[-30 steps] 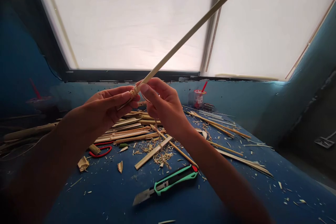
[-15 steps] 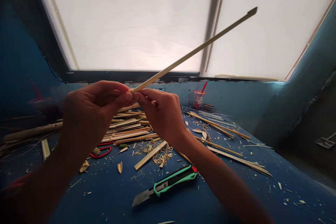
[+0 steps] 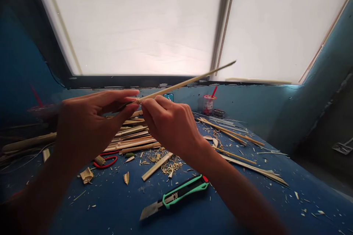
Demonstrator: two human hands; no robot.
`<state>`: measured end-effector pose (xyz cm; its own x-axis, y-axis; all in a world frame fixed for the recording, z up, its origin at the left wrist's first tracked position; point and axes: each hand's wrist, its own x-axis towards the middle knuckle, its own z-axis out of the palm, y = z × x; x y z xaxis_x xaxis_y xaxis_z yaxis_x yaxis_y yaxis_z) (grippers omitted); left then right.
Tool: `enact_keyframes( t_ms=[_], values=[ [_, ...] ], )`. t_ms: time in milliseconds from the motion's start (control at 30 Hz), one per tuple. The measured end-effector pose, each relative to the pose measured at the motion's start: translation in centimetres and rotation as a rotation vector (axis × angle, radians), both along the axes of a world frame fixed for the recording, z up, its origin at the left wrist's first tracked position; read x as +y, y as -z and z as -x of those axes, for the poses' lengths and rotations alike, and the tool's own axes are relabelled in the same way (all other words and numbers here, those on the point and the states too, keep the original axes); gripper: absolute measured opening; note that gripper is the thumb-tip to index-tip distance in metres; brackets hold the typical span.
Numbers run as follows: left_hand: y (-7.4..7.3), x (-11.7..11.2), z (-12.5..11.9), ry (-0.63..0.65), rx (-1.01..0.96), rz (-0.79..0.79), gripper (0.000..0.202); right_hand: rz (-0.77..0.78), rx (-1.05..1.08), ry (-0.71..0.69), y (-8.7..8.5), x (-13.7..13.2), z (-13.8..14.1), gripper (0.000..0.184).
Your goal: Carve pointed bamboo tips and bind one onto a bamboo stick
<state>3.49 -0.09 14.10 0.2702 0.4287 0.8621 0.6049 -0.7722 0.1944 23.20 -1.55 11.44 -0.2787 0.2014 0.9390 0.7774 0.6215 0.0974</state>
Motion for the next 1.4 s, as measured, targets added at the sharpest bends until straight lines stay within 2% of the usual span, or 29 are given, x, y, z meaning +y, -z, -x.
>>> enact_keyframes(
  t_ms=[167,300,400,500,633,733,900,1067,1133,1233,1400],
  values=[
    [-1.0,0.3,1.0,0.103,0.064,0.107,0.012,-0.075,-0.098,0.053,0.0,0.0,-0.6,0.022],
    [-1.0,0.5,1.5,0.166,0.038,0.200,0.012,-0.164,-0.183,0.119,-0.7,-0.3,-1.3,0.020],
    [-0.9,0.7,1.8,0.195,0.120,0.278,0.014,-0.207,-0.262,0.166,-1.0,-0.3,-1.6,0.022],
    [-1.0,0.8,2.1,0.201,0.195,0.327,0.013,-0.199,-0.284,0.156,-0.9,0.2,-1.9,0.028],
    [-1.0,1.0,2.3,0.254,0.264,0.343,0.011,-0.077,-0.303,0.074,-0.7,0.8,-2.3,0.032],
    [-1.0,1.0,2.3,0.289,0.327,0.339,0.011,0.099,-0.347,-0.052,-0.8,0.9,-2.7,0.034],
    [-1.2,0.6,2.7,0.314,0.406,0.180,0.010,0.429,-0.335,-0.268,-0.8,1.1,-2.9,0.034],
    [-1.6,0.7,3.0,0.345,0.429,0.090,0.008,0.610,-0.270,-0.467,-1.2,1.0,-3.0,0.026],
    [-1.5,0.9,2.8,0.350,0.422,0.101,0.006,0.614,-0.285,-0.467,-1.5,0.7,-3.2,0.024],
    [-1.2,1.2,2.3,0.375,0.414,0.148,0.002,0.562,-0.304,-0.380,-1.8,0.1,-3.6,0.020],
    [-0.6,1.5,1.7,0.395,0.379,0.136,0.009,0.538,-0.331,-0.324,-1.7,-0.3,-3.6,0.017]
  ],
)
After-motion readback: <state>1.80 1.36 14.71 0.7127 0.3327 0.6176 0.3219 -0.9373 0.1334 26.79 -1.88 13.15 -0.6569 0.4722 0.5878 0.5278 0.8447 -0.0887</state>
